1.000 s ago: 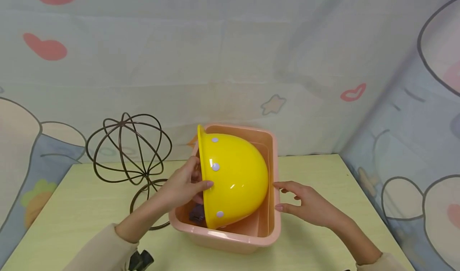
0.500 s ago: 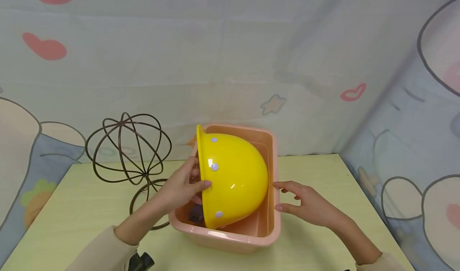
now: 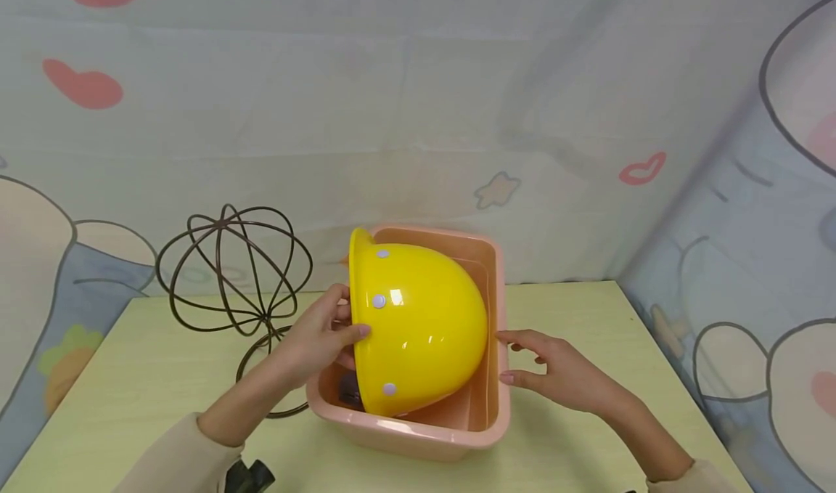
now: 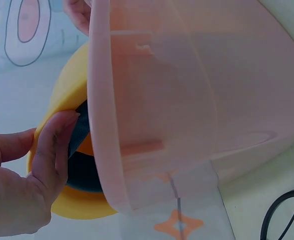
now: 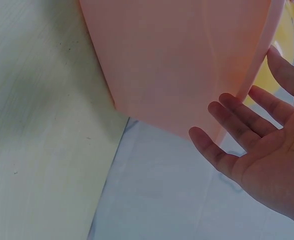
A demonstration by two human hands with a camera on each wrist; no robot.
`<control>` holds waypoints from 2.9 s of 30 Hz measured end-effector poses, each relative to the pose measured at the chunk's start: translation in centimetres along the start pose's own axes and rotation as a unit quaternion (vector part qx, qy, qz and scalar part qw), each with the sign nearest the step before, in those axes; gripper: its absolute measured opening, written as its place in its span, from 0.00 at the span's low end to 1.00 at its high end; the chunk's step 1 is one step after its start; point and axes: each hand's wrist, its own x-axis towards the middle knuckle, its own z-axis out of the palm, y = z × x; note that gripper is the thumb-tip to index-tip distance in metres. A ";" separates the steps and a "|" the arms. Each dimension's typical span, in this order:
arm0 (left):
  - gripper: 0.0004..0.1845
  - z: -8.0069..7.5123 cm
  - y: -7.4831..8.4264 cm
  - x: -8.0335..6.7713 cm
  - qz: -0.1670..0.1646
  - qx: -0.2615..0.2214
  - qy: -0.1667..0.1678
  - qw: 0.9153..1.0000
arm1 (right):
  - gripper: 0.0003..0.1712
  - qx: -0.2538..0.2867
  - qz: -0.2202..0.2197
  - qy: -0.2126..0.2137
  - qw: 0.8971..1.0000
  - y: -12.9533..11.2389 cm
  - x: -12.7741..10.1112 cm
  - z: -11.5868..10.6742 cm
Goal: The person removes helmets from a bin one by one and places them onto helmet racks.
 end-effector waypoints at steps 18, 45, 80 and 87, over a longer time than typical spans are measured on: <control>0.21 -0.4 0.5 -0.4 -0.006 -0.049 0.027 0.998 | 0.31 -0.002 0.002 -0.003 1.000 -0.2 0.0 -0.1; 0.20 -2.3 2.3 -1.4 0.014 -0.107 0.019 0.994 | 0.30 -0.005 -0.012 0.003 1.000 0.1 0.1 0.0; 0.20 -6.5 4.7 -3.6 0.081 -0.133 0.047 0.987 | 0.30 -0.005 -0.015 0.009 1.000 0.3 0.2 0.1; 0.20 -7.3 4.8 -4.0 0.102 -0.153 0.044 0.982 | 0.30 -0.007 -0.019 0.011 1.000 0.4 0.3 0.1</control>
